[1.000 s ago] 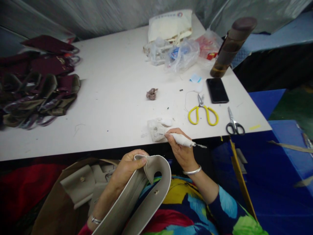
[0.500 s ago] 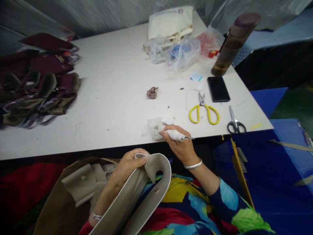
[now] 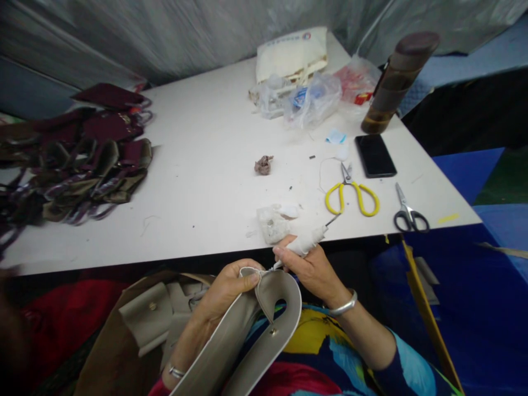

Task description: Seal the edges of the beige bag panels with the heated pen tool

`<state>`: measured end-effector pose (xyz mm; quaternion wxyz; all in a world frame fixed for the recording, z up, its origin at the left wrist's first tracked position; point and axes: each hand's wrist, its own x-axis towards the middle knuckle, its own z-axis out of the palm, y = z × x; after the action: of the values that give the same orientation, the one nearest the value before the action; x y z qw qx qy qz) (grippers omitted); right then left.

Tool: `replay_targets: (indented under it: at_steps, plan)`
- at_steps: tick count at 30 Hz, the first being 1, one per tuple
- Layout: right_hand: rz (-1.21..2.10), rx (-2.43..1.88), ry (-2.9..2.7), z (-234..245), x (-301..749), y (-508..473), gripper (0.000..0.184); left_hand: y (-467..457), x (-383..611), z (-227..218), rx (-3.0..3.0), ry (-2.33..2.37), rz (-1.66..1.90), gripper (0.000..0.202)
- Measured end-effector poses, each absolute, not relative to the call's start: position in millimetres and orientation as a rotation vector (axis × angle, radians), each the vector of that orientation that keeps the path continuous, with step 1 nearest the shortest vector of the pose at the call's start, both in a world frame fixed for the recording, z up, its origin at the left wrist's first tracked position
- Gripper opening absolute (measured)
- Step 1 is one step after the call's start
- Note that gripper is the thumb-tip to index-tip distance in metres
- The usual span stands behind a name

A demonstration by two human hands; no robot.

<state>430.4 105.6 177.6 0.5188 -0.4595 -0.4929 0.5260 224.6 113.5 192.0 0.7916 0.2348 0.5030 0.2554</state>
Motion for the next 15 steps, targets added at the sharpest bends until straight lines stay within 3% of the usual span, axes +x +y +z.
replay_targets:
  at_steps: [15]
  plan:
    - [1.118, -1.161, -1.349, 176.6, 415.1, 109.3, 0.032, 104.0, 223.2, 183.0, 0.643, 1.185, 0.772, 0.049]
